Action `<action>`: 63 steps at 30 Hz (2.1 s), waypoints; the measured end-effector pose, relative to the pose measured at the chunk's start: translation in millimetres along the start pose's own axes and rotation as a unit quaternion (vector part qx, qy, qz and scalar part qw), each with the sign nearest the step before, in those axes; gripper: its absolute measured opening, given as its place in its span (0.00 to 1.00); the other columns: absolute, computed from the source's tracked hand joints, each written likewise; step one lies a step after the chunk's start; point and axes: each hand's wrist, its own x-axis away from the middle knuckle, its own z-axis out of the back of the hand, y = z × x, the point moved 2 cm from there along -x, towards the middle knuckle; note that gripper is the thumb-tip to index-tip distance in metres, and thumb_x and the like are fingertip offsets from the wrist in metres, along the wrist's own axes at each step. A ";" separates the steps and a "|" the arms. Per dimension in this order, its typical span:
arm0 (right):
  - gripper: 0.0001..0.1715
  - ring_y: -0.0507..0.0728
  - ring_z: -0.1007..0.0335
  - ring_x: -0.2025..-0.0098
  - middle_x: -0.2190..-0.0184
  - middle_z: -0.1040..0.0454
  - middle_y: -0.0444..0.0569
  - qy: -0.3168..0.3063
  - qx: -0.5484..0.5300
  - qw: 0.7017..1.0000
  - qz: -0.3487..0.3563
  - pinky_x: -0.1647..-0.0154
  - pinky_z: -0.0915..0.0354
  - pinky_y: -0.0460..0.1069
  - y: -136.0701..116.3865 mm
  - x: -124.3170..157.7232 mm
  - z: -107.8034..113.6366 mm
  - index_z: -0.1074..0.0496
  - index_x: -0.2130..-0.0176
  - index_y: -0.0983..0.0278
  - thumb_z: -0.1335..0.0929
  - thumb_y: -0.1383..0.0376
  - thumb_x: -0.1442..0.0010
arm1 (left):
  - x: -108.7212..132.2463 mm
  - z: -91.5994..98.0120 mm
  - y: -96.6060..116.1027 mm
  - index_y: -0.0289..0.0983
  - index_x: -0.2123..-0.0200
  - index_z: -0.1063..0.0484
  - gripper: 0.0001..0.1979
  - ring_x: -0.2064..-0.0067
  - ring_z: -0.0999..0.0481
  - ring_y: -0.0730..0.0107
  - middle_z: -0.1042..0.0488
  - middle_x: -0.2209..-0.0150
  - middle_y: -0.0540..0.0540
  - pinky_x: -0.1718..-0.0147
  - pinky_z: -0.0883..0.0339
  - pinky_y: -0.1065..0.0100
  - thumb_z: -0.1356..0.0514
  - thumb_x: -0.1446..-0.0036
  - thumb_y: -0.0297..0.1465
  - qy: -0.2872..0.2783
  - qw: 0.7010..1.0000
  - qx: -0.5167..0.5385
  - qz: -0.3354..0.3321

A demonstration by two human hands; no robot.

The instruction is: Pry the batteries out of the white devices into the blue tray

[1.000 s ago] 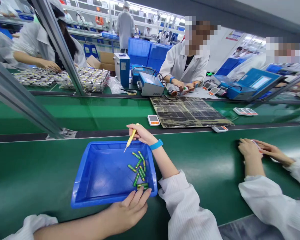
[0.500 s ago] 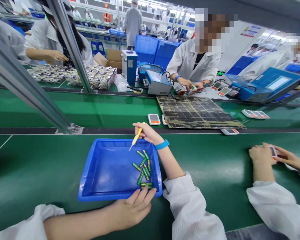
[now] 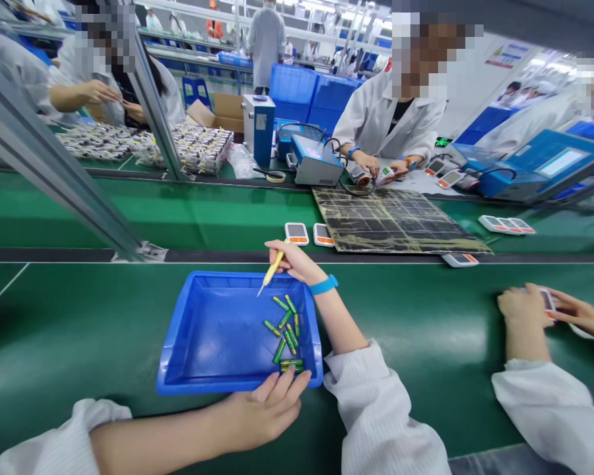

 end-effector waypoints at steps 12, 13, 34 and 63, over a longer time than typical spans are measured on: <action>0.22 0.46 0.55 0.89 0.94 0.52 0.36 0.003 -0.004 1.000 0.001 0.84 0.47 0.43 0.4 -0.8 -0.2 0.32 0.85 0.65 0.33 0.59 0.44 | 1.7 -0.4 1.0 0.49 0.50 0.26 0.19 0.39 0.36 0.69 0.35 0.38 0.54 0.40 0.53 0.64 0.52 0.37 0.38 -0.014 1.000 -0.017 -0.001; 0.22 0.46 0.55 0.89 0.94 0.52 0.36 0.003 -0.004 1.000 0.000 0.84 0.47 0.43 0.5 -0.9 -0.1 0.32 0.85 0.65 0.33 0.59 0.44 | 1.7 -0.3 0.9 0.49 0.50 0.26 0.19 0.39 0.36 0.68 0.34 0.38 0.54 0.40 0.53 0.63 0.52 0.37 0.38 -0.011 1.000 -0.017 0.001; 0.24 0.45 0.58 0.89 0.94 0.51 0.36 0.011 0.009 1.000 -0.005 0.84 0.46 0.43 -0.7 -0.3 -1.9 0.33 0.84 0.64 0.33 0.56 0.43 | 0.0 5.8 -7.2 0.47 0.50 0.26 0.19 0.39 0.35 0.66 0.33 0.39 0.52 0.38 0.55 0.60 0.52 0.38 0.38 -0.005 0.999 -0.023 -0.021; 0.23 0.45 0.58 0.89 0.94 0.52 0.36 0.012 0.015 1.000 0.006 0.85 0.47 0.43 -2.3 0.6 -3.0 0.33 0.84 0.64 0.32 0.57 0.44 | -1.1 4.4 -6.3 0.48 0.52 0.24 0.18 0.41 0.33 0.69 0.31 0.41 0.56 0.41 0.50 0.64 0.50 0.39 0.38 0.012 1.000 -0.011 -0.002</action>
